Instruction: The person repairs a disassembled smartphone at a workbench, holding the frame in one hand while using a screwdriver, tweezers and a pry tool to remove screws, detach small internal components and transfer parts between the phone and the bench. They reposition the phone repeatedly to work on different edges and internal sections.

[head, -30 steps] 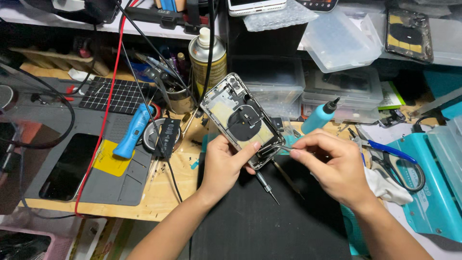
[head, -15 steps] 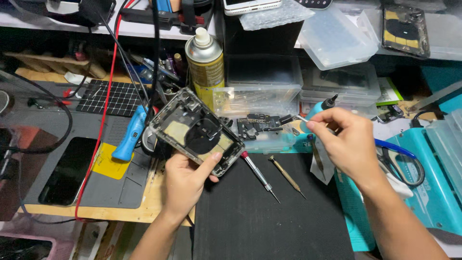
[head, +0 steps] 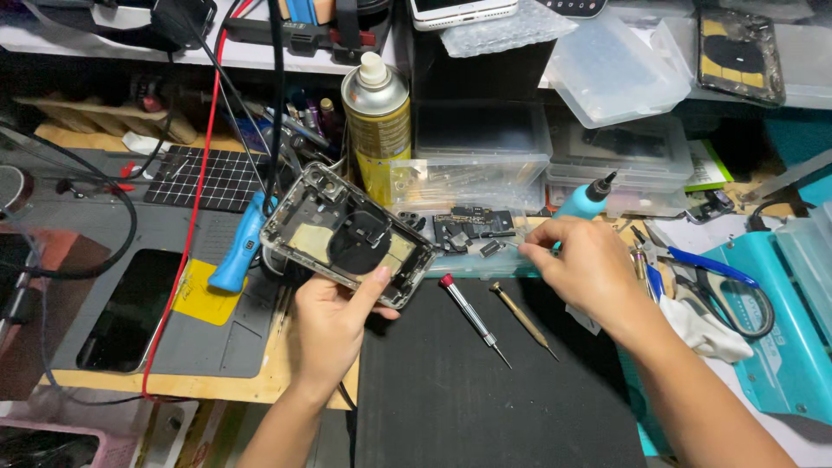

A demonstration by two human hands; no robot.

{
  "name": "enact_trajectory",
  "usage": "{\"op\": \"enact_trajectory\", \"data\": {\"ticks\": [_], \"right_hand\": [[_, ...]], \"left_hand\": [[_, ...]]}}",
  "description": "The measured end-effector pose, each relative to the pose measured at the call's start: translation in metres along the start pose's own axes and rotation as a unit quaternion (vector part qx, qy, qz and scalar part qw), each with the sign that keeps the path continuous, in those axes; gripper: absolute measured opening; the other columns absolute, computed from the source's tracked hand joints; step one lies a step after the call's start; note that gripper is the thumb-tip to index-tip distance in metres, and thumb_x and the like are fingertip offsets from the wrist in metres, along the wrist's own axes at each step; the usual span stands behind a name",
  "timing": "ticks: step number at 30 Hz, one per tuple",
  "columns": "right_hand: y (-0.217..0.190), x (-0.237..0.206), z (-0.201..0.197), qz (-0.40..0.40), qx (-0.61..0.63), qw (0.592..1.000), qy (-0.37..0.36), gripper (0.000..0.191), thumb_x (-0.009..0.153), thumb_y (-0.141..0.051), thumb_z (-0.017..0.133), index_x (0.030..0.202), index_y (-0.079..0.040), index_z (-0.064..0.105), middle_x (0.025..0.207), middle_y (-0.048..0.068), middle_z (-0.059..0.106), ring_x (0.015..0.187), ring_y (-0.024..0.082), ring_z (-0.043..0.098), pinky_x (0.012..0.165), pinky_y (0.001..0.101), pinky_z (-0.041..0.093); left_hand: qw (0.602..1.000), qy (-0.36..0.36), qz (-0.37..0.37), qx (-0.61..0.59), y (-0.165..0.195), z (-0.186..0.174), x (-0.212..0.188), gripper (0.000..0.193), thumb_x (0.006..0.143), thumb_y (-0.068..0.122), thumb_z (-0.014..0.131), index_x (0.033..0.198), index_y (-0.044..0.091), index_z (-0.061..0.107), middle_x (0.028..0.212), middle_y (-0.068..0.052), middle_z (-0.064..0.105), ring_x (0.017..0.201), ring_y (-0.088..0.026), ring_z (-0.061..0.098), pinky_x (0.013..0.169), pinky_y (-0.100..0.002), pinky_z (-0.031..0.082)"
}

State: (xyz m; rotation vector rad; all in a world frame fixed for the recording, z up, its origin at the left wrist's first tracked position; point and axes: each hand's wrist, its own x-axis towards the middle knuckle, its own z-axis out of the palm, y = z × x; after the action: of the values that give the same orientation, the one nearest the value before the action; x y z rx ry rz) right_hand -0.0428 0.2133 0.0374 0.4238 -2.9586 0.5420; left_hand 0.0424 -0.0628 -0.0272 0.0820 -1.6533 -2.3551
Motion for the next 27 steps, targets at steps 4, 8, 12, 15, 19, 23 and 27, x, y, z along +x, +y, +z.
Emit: {"op": "enact_trajectory", "data": {"ticks": [4, 8, 12, 15, 19, 23, 27], "right_hand": [[0.000, -0.004, -0.006, -0.019, -0.060, 0.998, 0.006, 0.021, 0.084, -0.031, 0.074, 0.091, -0.012, 0.082, 0.089, 0.011, 0.074, 0.084, 0.037, 0.068, 0.077, 0.0483, 0.053], [-0.001, -0.010, -0.020, -0.017, -0.066, 0.997, 0.024, 0.022, 0.085, -0.031, 0.074, 0.092, -0.011, 0.082, 0.088, 0.012, 0.073, 0.081, 0.037, 0.068, 0.075, 0.0486, 0.052], [-0.001, -0.016, -0.034, 0.004, 0.053, 0.998, 0.024, 0.022, 0.089, -0.025, 0.072, 0.098, -0.007, 0.079, 0.083, 0.011, 0.070, 0.067, 0.028, 0.065, 0.064, 0.0407, 0.051], [-0.001, -0.021, -0.036, 0.000, 0.144, 0.989, 0.027, 0.019, 0.091, -0.020, 0.070, 0.099, -0.003, 0.075, 0.082, 0.010, 0.067, 0.063, 0.022, 0.062, 0.057, 0.0352, 0.048], [0.002, -0.027, -0.036, -0.019, 0.187, 0.981, 0.048, 0.018, 0.091, -0.020, 0.070, 0.097, -0.002, 0.072, 0.081, 0.007, 0.069, 0.068, 0.017, 0.065, 0.054, 0.0322, 0.051], [0.009, -0.030, -0.034, 0.035, 0.096, 0.993, -0.056, 0.021, 0.083, -0.024, 0.075, 0.093, -0.006, 0.075, 0.076, 0.008, 0.074, 0.067, 0.023, 0.070, 0.061, 0.0368, 0.055], [0.012, -0.032, -0.023, 0.052, -0.021, 0.988, -0.145, 0.021, 0.079, -0.025, 0.078, 0.094, -0.009, 0.076, 0.077, 0.011, 0.076, 0.075, 0.032, 0.074, 0.069, 0.0437, 0.056]], "left_hand": [[0.997, -0.042, -0.041, -0.049, -0.001, 0.014, 0.003, 0.016, 0.100, 0.007, 0.065, 0.105, -0.007, 0.072, 0.093, -0.011, 0.073, 0.074, -0.015, 0.072, 0.060, -0.032, 0.066], [0.991, -0.067, -0.069, -0.089, -0.002, 0.031, 0.008, 0.018, 0.099, 0.007, 0.062, 0.105, -0.007, 0.072, 0.095, -0.014, 0.076, 0.075, -0.018, 0.073, 0.060, -0.033, 0.065], [0.987, -0.076, -0.091, -0.110, -0.001, 0.043, 0.010, 0.019, 0.099, 0.008, 0.061, 0.106, -0.006, 0.071, 0.096, -0.014, 0.076, 0.075, -0.019, 0.074, 0.059, -0.033, 0.065], [0.982, -0.087, -0.099, -0.134, -0.001, 0.050, 0.011, 0.019, 0.101, 0.008, 0.061, 0.106, -0.008, 0.071, 0.098, -0.015, 0.076, 0.077, -0.019, 0.074, 0.062, -0.034, 0.065], [0.977, -0.093, -0.113, -0.152, 0.000, 0.054, 0.013, 0.019, 0.101, 0.008, 0.061, 0.107, -0.007, 0.071, 0.098, -0.014, 0.076, 0.078, -0.019, 0.074, 0.062, -0.033, 0.064], [0.978, -0.103, -0.105, -0.145, 0.004, 0.054, 0.014, 0.023, 0.104, 0.011, 0.058, 0.109, -0.008, 0.070, 0.099, -0.017, 0.075, 0.079, -0.021, 0.074, 0.063, -0.034, 0.065], [0.976, -0.093, -0.089, -0.177, 0.006, 0.063, 0.014, 0.028, 0.105, 0.016, 0.049, 0.119, -0.005, 0.060, 0.105, -0.017, 0.072, 0.086, -0.024, 0.076, 0.064, -0.041, 0.068]]}}
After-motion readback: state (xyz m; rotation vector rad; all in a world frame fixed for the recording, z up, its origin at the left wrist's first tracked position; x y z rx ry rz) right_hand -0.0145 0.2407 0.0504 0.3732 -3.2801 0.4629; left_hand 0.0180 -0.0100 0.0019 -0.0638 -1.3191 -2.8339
